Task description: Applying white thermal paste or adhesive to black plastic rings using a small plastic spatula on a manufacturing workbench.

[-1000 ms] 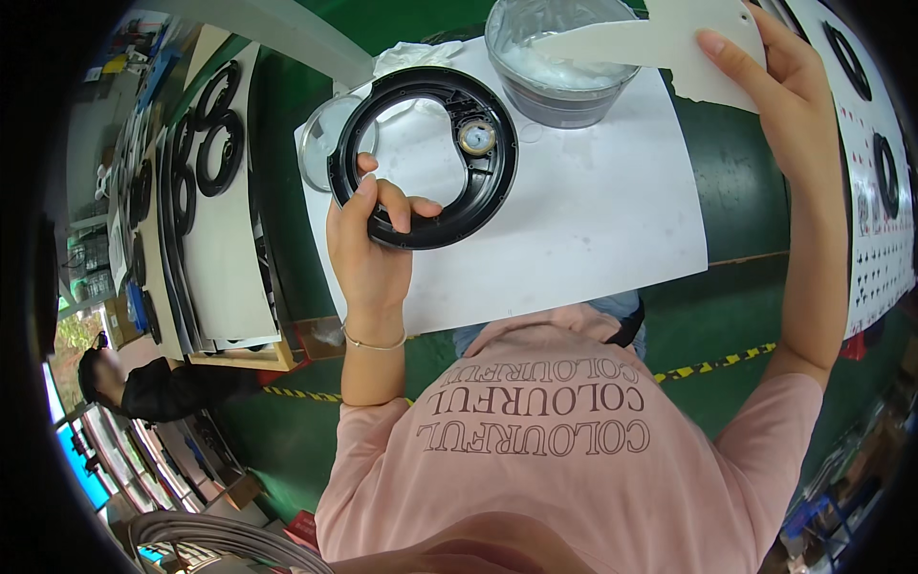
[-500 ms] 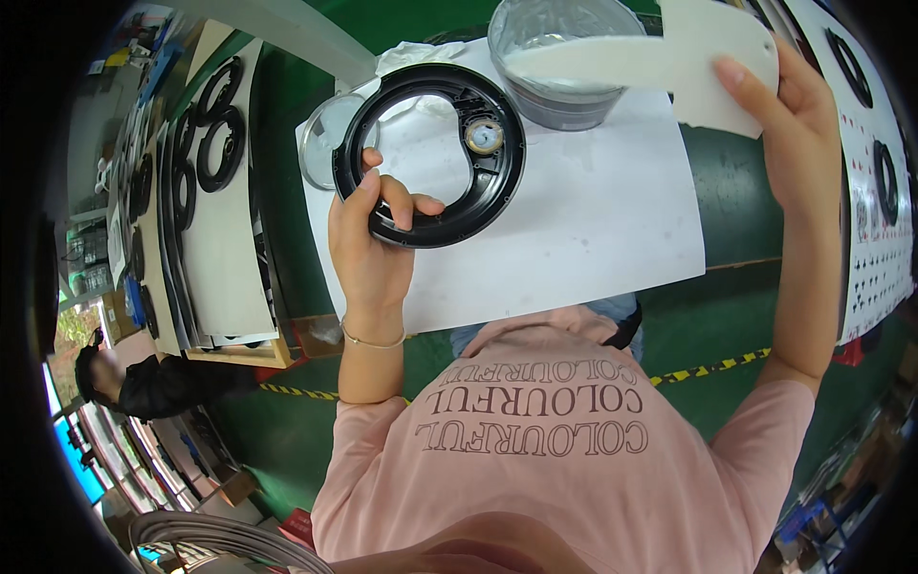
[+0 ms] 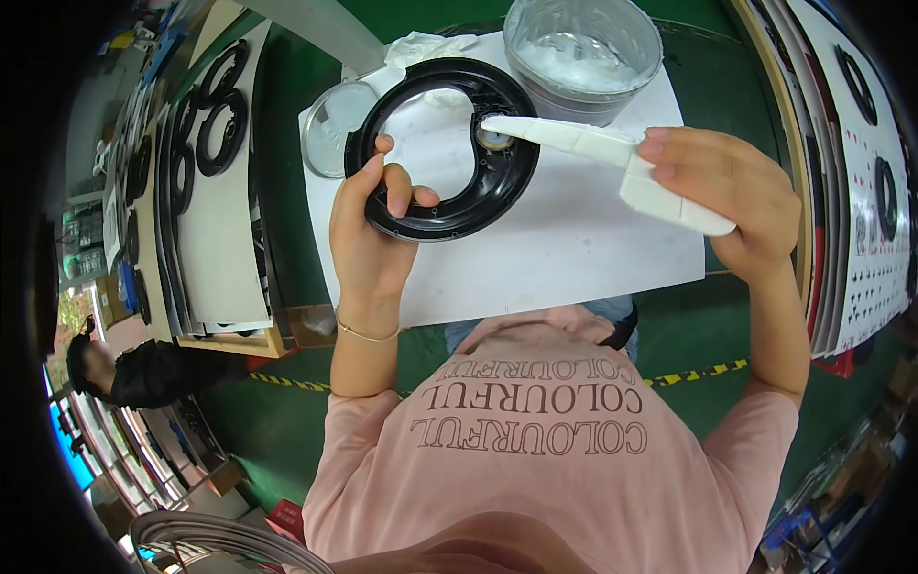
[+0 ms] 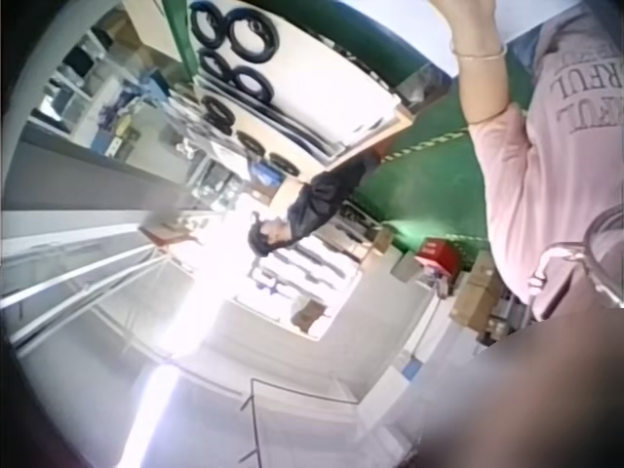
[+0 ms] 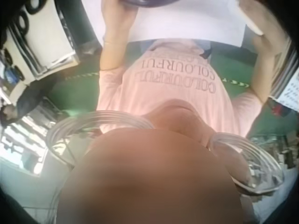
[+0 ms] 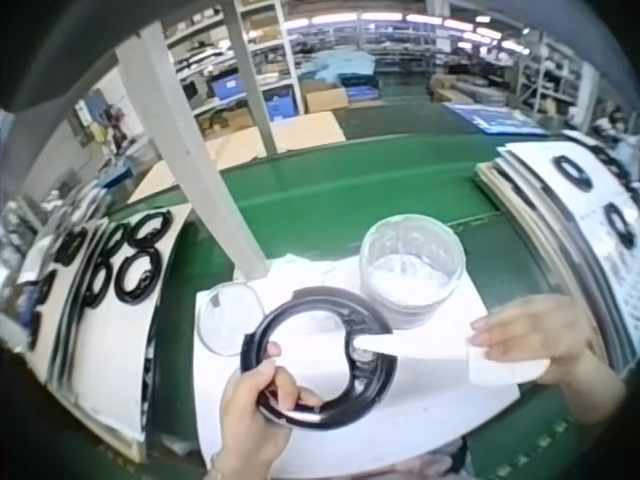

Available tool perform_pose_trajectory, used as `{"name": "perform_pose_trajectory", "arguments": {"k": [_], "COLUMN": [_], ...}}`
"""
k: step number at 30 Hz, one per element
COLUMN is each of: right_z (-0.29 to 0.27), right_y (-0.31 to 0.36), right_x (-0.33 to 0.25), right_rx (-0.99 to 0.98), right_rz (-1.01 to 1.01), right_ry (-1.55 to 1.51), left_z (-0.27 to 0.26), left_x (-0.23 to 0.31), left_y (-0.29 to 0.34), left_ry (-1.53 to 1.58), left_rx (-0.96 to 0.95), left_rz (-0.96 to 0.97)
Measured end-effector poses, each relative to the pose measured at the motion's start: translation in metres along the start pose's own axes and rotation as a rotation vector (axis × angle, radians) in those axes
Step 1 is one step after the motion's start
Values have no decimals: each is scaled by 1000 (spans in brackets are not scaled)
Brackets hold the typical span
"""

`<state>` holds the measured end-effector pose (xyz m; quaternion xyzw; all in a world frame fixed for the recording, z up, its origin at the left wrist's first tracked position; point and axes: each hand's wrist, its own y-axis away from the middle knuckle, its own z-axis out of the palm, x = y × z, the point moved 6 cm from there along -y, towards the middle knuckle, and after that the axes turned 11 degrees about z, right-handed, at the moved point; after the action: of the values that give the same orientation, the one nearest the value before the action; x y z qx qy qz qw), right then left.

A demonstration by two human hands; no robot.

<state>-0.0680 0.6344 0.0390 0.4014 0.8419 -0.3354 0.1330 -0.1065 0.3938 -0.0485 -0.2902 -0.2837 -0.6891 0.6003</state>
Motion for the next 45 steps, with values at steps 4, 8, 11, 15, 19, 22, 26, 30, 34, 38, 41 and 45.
{"name": "perform_pose_trajectory", "arguments": {"k": [4, 8, 11, 15, 19, 22, 26, 30, 34, 38, 41, 45], "right_z": [2, 5, 2, -15, -10, 1, 1, -6, -2, 1, -3, -2], "right_y": [0, 5, 5, 5, 3, 1, 5, 4, -1, 3, 2, -2], "right_x": [-9, -19, -23, -22, -18, -24, -30, -26, -27, -30, -27, -28], "right_rx": [-46, -85, -96, -33, -17, -88, -95, -41, -35, -78, -60, -46], "right_rz": [-102, -199, -227, -175, -149, -175, -199, -154, -139, -172, -157, -179], "right_ry": [68, 288, 361, 331, 253, 290, 347, 328, 293, 336, 317, 303], "left_z": [-1, -1, -2, 3, 2, 4, 4, 4, 7, 7, 7, 9], "left_x": [-2, -1, -3, 1, 2, 2, 2, 2, 3, 4, 4, 6], "left_y": [0, 0, 1, 0, 3, 2, 3, 2, 3, 4, 4, 5], "left_ry": [8, -4, -28, -59, -89, -105, -123, -121, -138, -148, -182, -209], "left_rx": [10, -2, -9, -35, -32, -35, -39, -33, -51, -51, -64, -85], "left_rz": [-12, -1, 1, 29, 39, 40, 46, 64, 76, 78, 96, 113]}}
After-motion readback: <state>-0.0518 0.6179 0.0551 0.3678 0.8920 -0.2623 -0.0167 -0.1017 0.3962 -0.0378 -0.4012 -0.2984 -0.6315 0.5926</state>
